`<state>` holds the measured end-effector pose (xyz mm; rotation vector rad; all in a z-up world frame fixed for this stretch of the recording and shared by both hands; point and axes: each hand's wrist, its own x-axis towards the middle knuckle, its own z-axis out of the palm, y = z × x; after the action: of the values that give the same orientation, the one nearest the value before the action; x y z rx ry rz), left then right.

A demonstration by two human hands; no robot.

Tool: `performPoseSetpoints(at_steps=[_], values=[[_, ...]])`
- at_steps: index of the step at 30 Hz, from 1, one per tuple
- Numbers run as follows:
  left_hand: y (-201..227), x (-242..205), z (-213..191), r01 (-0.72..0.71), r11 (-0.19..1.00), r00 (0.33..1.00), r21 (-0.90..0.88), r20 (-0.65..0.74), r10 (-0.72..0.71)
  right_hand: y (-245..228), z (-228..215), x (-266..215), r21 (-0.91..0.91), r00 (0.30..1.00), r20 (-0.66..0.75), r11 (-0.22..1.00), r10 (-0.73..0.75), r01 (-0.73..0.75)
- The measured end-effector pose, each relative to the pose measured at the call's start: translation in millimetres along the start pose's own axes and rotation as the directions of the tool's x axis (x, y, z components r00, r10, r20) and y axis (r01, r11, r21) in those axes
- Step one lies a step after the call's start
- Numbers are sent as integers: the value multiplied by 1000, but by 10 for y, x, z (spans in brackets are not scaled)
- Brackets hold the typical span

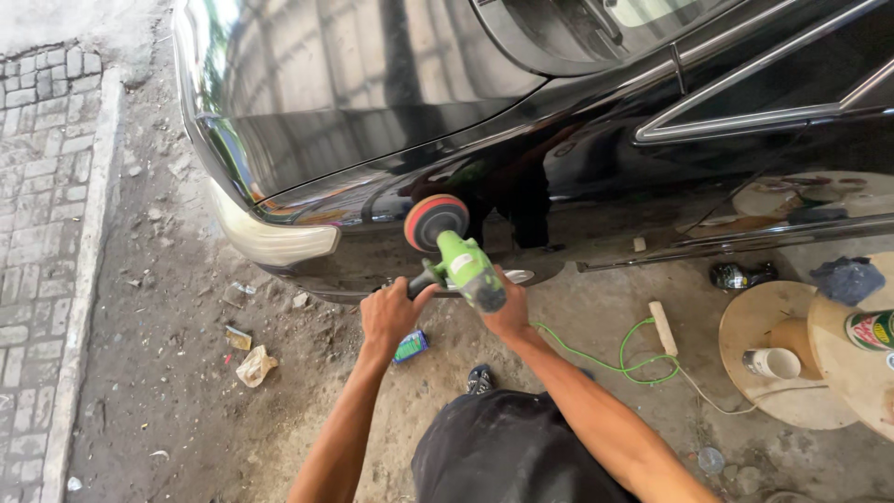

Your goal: The person applies a substance from a can to a car's surface and uses a power polisher to buff the black paint on various parts of the vehicle including the roof and body panels.

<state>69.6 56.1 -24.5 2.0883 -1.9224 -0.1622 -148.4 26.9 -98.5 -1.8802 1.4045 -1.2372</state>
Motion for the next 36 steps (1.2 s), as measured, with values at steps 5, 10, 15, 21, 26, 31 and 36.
performPoseSetpoints(at_steps=[5, 10, 15, 21, 26, 31, 36], values=[[-264, -25, -129, 30, 999, 1000, 14, -3, -30, -232, 168, 99, -154, 993, 113, 987, -18, 35], [-9, 100, -112, -15, 1000, 1000, 2, 11, 15, -263, -161, 157, -78, 999, 34, 997, -15, 18], [665, 268, -77, -114, 993, 993, -31, 7, 115, 93, -714, 73, -75, 998, -66, 997, -12, 7], [1522, 560, 107, -298, 949, 954, -106, -9, 299, 737, -1283, -22, -649, 980, 16, 744, -196, 159], [1574, 567, 155, -326, 935, 945, -142, -27, 326, 897, -1306, -136, -502, 942, -131, 840, -309, 205], [929, 360, 168, -253, 964, 967, -80, -38, 251, 723, -804, -240, -57, 991, -100, 995, -87, 82], [66, 89, 250, -145, 989, 989, -6, -33, 145, 193, -223, -131, 76, 1000, -5, 997, 22, -21]])
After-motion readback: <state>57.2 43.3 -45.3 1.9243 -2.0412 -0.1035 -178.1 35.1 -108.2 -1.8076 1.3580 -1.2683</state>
